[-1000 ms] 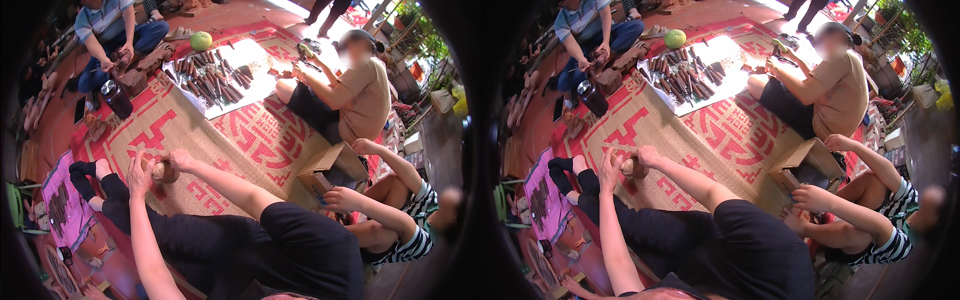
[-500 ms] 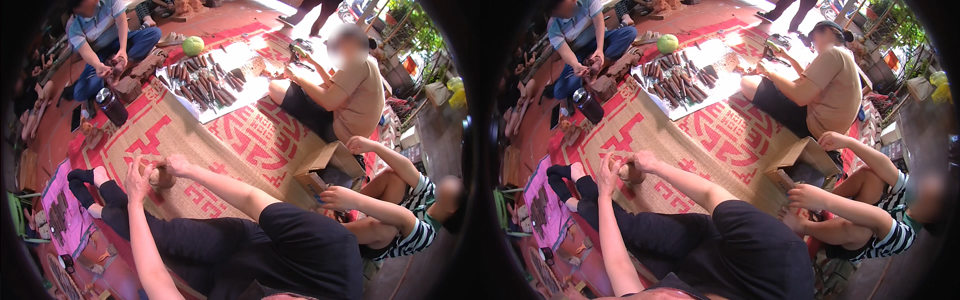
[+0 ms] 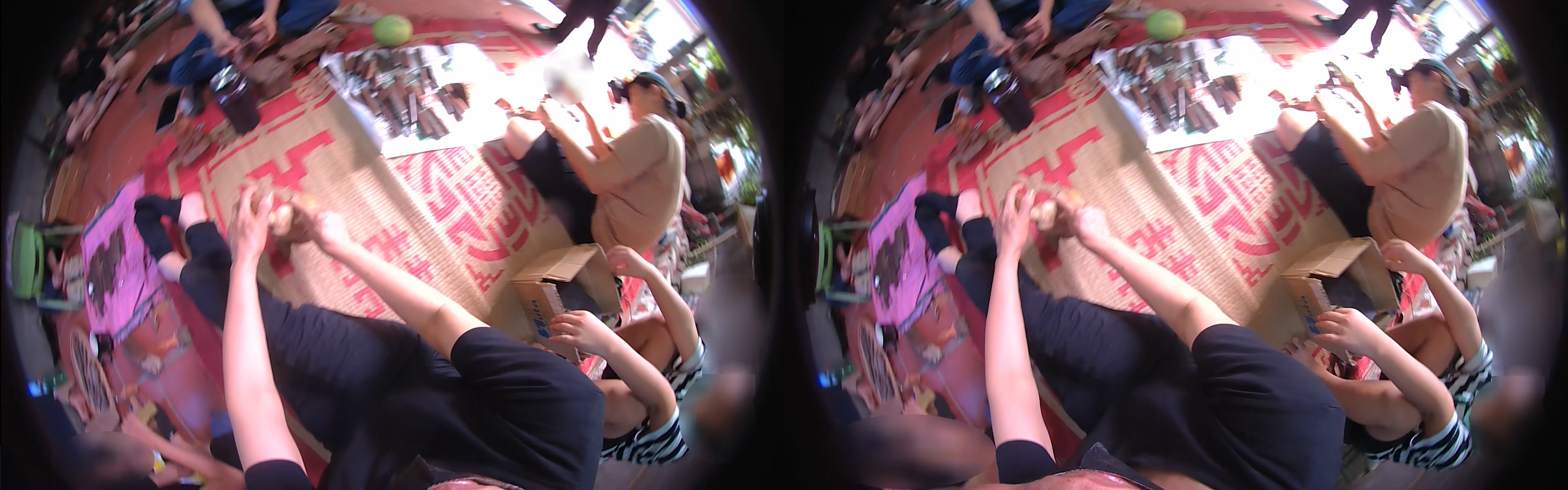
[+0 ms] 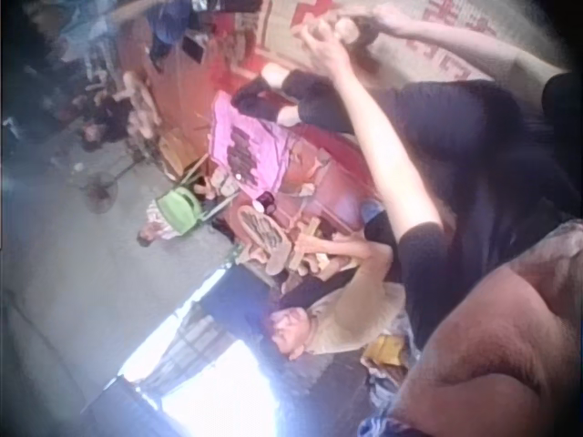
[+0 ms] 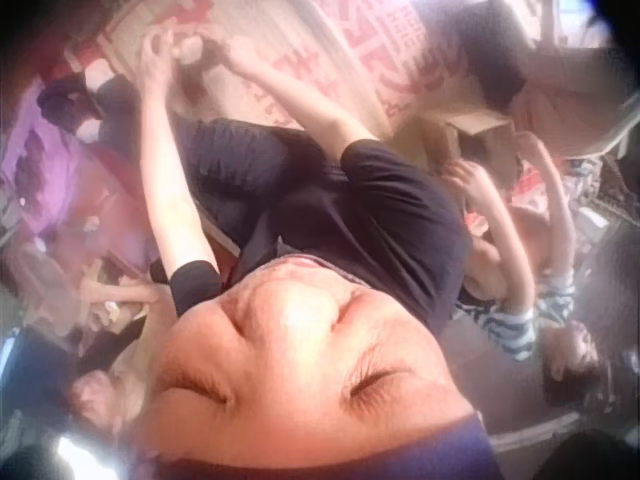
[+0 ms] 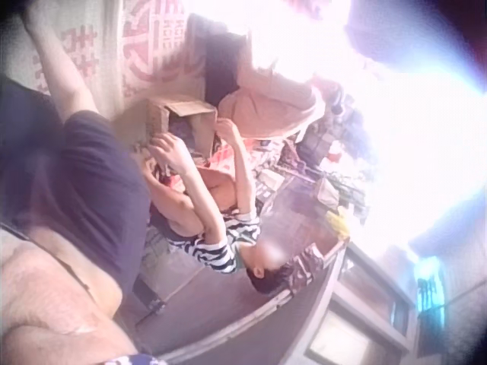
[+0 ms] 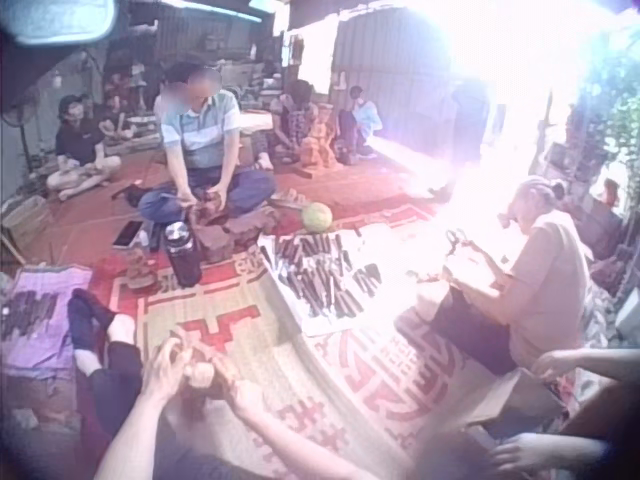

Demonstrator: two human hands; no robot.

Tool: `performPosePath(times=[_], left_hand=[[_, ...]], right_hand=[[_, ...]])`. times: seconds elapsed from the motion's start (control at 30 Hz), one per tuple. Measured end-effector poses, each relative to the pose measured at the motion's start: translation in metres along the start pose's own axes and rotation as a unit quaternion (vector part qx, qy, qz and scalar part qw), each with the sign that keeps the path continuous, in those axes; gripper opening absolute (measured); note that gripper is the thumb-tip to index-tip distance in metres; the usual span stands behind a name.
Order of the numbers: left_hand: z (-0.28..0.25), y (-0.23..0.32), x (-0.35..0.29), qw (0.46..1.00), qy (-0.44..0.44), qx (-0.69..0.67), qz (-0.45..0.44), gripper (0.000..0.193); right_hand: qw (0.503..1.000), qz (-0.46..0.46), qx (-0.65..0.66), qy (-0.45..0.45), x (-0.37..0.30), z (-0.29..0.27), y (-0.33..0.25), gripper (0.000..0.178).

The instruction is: The person sits on a mat and carves a small piece of wood using a knife. They hold the wood in their left hand and use the knife in their right hand to shape it. Other people are also carving wood nearby.

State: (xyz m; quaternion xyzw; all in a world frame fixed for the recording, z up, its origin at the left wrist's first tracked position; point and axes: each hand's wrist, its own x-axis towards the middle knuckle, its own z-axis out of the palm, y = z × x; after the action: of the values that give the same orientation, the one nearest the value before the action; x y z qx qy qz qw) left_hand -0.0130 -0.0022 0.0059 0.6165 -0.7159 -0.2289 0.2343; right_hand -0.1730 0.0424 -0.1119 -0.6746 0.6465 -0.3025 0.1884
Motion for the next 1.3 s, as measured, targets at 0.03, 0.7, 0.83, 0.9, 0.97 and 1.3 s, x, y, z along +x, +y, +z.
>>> performPosePath(times=[0.03,0.7,0.83,0.9,0.97,1.3], left_hand=[[-0.004,-0.001,-0.002,1.000,0.002,-0.003,-0.018,0.053],[-0.001,-0.004,0.003,0.995,0.013,0.050,-0.081,0.063],[0.000,-0.015,0.003,0.997,0.022,0.044,-0.067,0.061],[0.000,-0.011,0.003,0.997,0.017,0.045,-0.066,0.061],[0.000,-0.008,0.004,0.996,0.017,0.051,-0.069,0.060],[0.002,-0.014,0.003,0.997,0.025,0.033,-0.063,0.062]], right_hand=[[0.999,0.023,-0.031,-0.024,-0.003,-0.003,-0.008,0.049],[0.994,0.108,-0.005,-0.010,-0.002,-0.006,-0.045,0.043],[0.998,0.059,-0.026,0.022,-0.011,0.006,-0.033,0.042],[0.995,0.072,-0.068,0.020,-0.007,0.007,-0.011,0.040],[0.995,0.075,-0.073,-0.003,0.000,0.009,-0.001,0.039],[0.994,0.075,-0.076,-0.012,0.000,0.001,-0.006,0.036]])
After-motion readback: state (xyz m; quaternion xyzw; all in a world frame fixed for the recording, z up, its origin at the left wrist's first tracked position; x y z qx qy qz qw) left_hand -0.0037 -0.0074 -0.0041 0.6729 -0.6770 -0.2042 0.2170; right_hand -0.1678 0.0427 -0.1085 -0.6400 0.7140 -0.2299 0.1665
